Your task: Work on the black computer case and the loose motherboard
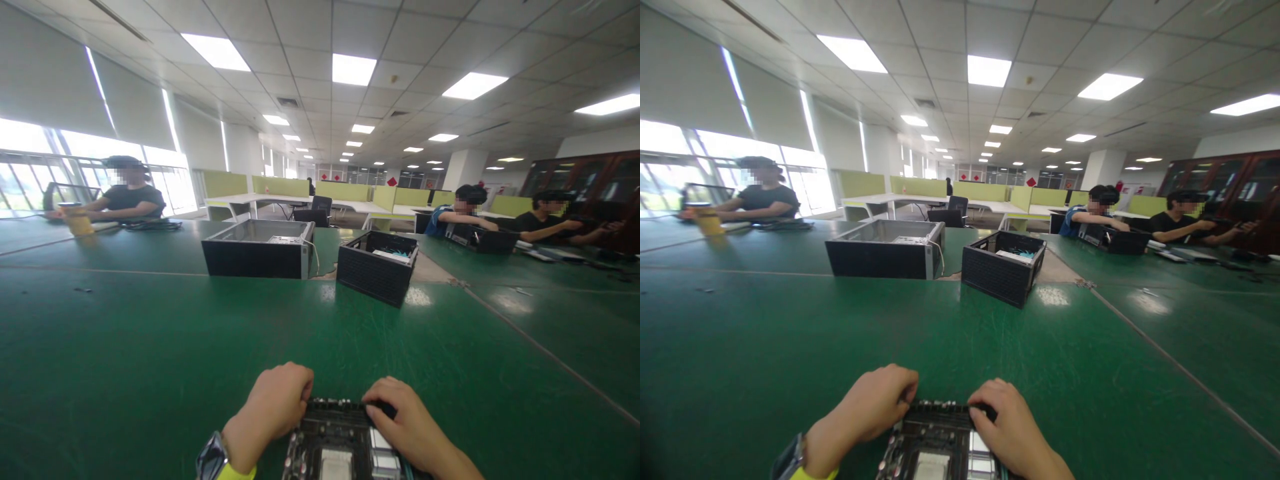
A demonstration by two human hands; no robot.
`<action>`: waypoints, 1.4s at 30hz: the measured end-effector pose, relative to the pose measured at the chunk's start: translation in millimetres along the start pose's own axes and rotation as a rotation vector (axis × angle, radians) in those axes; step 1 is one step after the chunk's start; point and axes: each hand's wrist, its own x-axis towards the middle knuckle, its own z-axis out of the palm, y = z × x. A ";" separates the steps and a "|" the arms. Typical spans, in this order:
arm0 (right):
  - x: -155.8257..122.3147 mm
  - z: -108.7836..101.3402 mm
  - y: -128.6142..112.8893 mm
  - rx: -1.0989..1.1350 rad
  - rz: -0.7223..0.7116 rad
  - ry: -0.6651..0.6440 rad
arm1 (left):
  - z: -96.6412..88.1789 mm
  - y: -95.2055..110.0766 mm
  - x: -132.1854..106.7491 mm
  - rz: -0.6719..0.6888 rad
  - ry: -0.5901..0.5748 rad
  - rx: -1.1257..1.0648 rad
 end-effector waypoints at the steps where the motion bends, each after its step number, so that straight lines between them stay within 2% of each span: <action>1: -0.1 0.2 0.0 0.002 -0.003 0.003 | 0.3 -0.2 0.0 0.001 0.001 0.003; 18: -0.1 2.2 2.1 -0.016 0.006 0.009 | 0.0 0.5 0.2 -0.017 -0.021 0.015; 27: -1.0 -0.5 -3.5 -0.011 0.015 0.004 | 8.1 4.9 2.7 -0.023 -0.033 0.087; 35: -1.2 -0.8 -2.7 -0.023 0.017 0.001 | -4.8 20.7 -5.4 0.005 -0.040 0.139; 42: -0.1 1.2 0.7 -0.015 0.011 0.005 | -4.3 16.0 -3.6 0.006 -0.027 0.127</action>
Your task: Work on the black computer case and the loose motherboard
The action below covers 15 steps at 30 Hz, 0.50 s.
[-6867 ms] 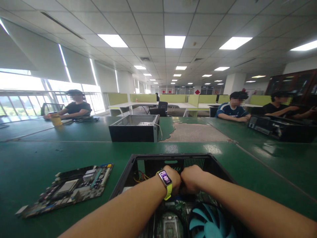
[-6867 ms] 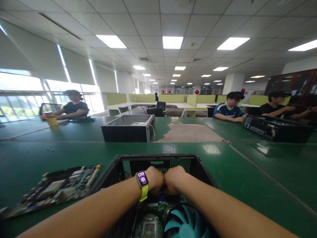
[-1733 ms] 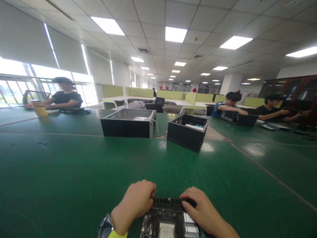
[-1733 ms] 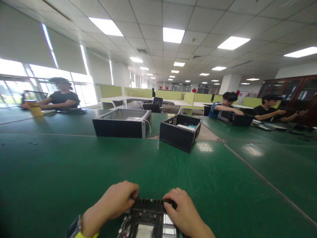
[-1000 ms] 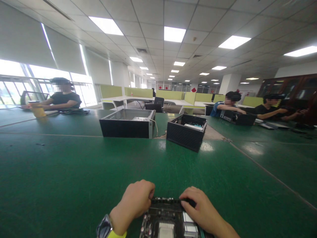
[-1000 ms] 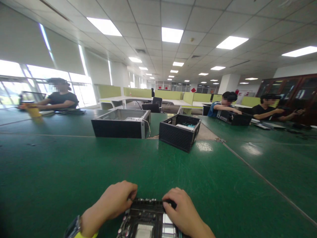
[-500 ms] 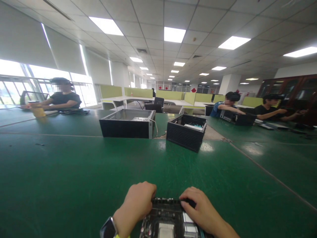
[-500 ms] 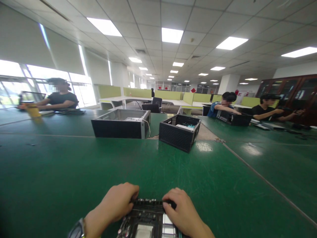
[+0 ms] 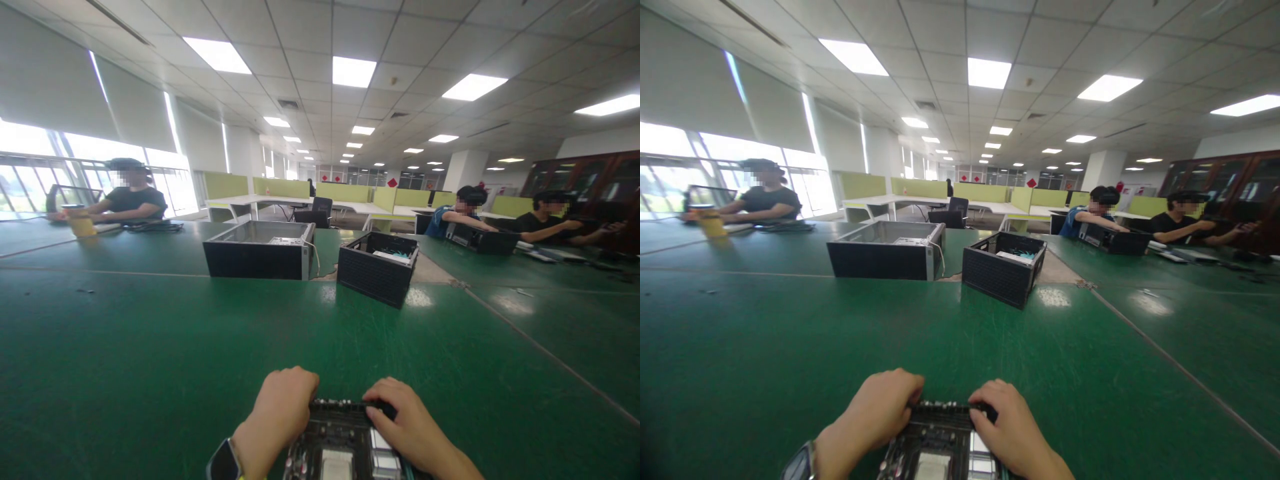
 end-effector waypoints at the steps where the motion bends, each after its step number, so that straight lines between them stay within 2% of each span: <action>1: 0.2 -0.1 0.1 0.003 -0.004 0.001 | 0.6 -0.8 0.4 0.000 0.002 -0.001; 15: 0.6 0.2 0.0 0.003 -0.022 0.010 | 4.3 -6.2 1.3 0.001 -0.001 -0.007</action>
